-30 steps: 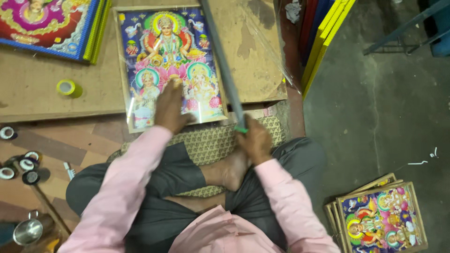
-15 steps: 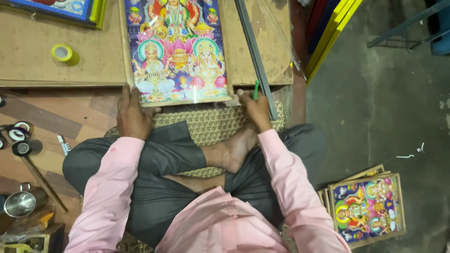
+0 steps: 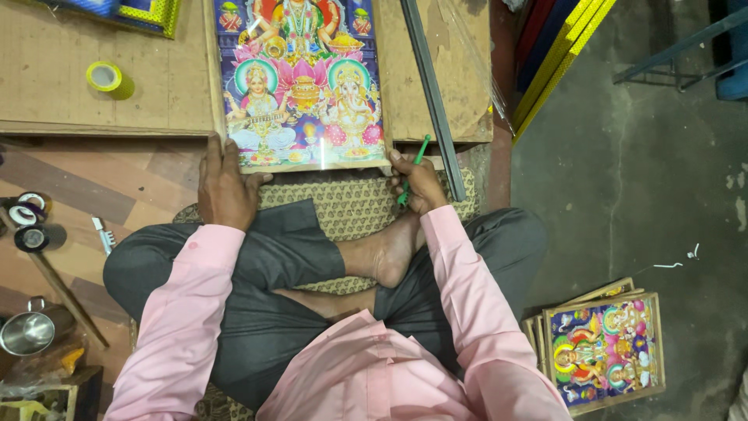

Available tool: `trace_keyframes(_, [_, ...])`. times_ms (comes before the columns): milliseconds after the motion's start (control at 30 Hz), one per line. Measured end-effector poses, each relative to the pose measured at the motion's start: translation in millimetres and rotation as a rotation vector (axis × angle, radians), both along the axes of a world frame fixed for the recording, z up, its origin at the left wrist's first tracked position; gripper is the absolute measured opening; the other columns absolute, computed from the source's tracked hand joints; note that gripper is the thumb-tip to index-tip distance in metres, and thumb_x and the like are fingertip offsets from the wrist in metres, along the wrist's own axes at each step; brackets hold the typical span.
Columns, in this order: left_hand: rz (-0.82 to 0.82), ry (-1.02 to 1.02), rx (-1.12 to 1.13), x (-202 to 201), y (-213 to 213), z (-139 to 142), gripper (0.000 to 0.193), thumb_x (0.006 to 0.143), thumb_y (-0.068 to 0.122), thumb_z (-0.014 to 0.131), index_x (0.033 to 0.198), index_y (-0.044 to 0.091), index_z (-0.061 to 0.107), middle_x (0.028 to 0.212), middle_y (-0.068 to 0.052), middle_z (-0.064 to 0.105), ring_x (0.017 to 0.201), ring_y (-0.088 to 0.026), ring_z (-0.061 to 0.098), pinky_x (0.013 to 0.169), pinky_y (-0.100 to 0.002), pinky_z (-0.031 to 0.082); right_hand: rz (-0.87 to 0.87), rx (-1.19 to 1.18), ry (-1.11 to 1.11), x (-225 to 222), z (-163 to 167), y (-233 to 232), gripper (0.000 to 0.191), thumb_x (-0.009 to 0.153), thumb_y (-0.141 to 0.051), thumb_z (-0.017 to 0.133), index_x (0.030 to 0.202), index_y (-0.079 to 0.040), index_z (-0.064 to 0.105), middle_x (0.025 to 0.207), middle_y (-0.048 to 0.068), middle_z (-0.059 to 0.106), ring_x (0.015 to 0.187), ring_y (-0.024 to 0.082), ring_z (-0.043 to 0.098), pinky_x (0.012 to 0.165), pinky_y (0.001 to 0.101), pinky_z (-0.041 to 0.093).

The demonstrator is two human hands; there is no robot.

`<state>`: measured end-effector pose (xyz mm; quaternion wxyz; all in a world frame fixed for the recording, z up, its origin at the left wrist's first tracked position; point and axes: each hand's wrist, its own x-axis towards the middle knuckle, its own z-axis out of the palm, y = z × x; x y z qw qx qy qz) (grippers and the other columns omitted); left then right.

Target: The person sits on the floor and assembles a picture frame. They place a printed image of deities onto a cardboard backing, cover it with a transparent sheet, and use a metal ruler to press the edges. They then apply yellow decorative tape around the perimeter of the frame.

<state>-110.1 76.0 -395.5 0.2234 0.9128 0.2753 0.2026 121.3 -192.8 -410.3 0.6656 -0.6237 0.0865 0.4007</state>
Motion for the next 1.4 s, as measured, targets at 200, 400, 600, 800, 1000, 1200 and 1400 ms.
trace_keyframes(200, [0.012,0.014,-0.033,1,0,0,0.073,0.08,0.021,0.089,0.139,-0.01,0.059,0.153,-0.033,0.045,0.132,-0.048,0.05,0.107,-0.05,0.045,0.036,0.102,0.144,6,-5,-3,0.024,0.093,-0.028,0.072,0.082,-0.01,0.061,0.064,0.0,0.056,0.048,0.011,0.048,0.042,0.0266,0.037])
trace_keyframes(400, [0.03,-0.021,-0.056,2,0,3,0.074,0.076,0.019,0.092,0.137,-0.009,0.061,0.153,-0.032,0.046,0.134,-0.048,0.049,0.109,-0.05,0.046,0.01,-0.054,-0.126,-5,7,-6,0.023,0.095,-0.025,0.077,0.088,-0.005,0.068,0.067,-0.001,0.059,0.054,0.01,0.051,0.046,0.0262,0.037])
trace_keyframes(600, [0.052,-0.046,-0.078,2,4,4,0.074,0.07,0.018,0.095,0.132,-0.008,0.065,0.147,-0.034,0.051,0.132,-0.049,0.053,0.109,-0.049,0.046,-0.115,-0.285,-0.469,19,26,-42,0.02,0.088,-0.019,0.081,0.083,-0.005,0.067,0.064,0.002,0.063,0.049,0.011,0.056,0.043,0.0262,0.042])
trace_keyframes(800, [0.065,-0.128,-0.149,3,10,1,0.073,0.062,0.018,0.097,0.124,-0.01,0.069,0.143,-0.035,0.055,0.128,-0.047,0.059,0.107,-0.046,0.049,-0.147,-0.367,-0.759,94,28,-84,0.024,0.087,-0.015,0.084,0.087,-0.003,0.064,0.07,0.005,0.066,0.052,0.012,0.057,0.046,0.0279,0.044])
trace_keyframes(1000, [0.053,-0.152,-0.169,1,21,-4,0.073,0.062,0.016,0.096,0.125,-0.008,0.07,0.14,-0.033,0.058,0.128,-0.045,0.06,0.107,-0.045,0.048,0.024,-0.77,-1.307,66,45,-62,0.036,0.079,-0.023,0.092,0.103,-0.002,0.075,0.086,0.017,0.076,0.074,0.028,0.073,0.07,0.0391,0.056])
trace_keyframes(1200, [0.07,-0.134,-0.225,2,25,-3,0.07,0.063,0.013,0.094,0.125,-0.007,0.069,0.14,-0.031,0.059,0.128,-0.042,0.06,0.107,-0.044,0.049,0.273,-0.655,-1.339,-20,25,8,0.056,0.073,-0.023,0.09,0.118,0.002,0.071,0.107,0.024,0.072,0.097,0.042,0.069,0.083,0.0466,0.055])
trace_keyframes(1400, [0.051,-0.104,-0.239,1,29,-2,0.07,0.063,0.009,0.092,0.127,-0.006,0.068,0.144,-0.029,0.056,0.129,-0.042,0.058,0.106,-0.043,0.048,0.265,-0.637,-1.384,-32,17,16,0.043,0.08,-0.009,0.081,0.12,0.003,0.071,0.103,0.023,0.072,0.096,0.041,0.069,0.083,0.0471,0.055])
